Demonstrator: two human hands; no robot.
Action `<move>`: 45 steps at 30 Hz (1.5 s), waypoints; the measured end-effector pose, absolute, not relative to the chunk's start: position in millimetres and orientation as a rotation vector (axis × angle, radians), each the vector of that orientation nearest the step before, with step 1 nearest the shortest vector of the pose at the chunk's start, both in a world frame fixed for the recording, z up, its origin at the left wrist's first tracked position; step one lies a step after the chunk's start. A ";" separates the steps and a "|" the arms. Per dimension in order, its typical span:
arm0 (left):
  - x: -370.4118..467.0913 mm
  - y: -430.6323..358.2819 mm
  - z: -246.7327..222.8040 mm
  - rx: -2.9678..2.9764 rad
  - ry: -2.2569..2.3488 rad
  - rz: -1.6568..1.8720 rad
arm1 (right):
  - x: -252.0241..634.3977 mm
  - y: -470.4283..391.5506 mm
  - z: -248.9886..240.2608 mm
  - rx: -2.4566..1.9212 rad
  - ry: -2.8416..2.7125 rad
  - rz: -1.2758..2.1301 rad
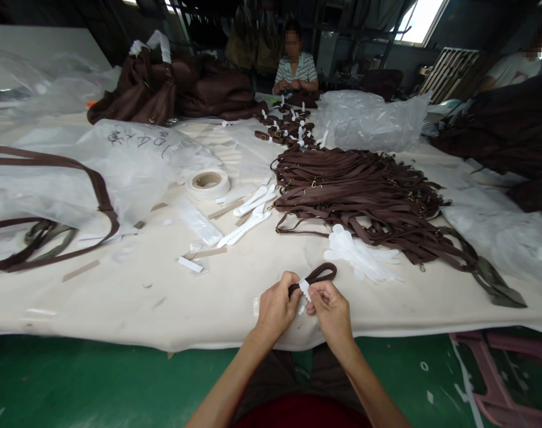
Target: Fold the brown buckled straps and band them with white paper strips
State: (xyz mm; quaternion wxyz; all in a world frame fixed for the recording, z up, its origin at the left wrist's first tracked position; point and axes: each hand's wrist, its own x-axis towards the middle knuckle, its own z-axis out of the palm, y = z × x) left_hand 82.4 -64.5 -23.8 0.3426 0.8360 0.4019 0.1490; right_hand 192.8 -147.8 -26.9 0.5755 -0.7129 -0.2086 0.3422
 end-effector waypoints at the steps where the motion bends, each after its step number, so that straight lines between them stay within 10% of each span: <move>1: 82.2 -64.5 -24.7 2.177 1.039 0.388 | 191.5 -145.4 -26.9 -1.686 -0.505 0.787; 45: 74.5 -65.8 -43.3 2.441 0.734 0.904 | 209.1 -130.4 -8.6 -2.050 -1.104 0.731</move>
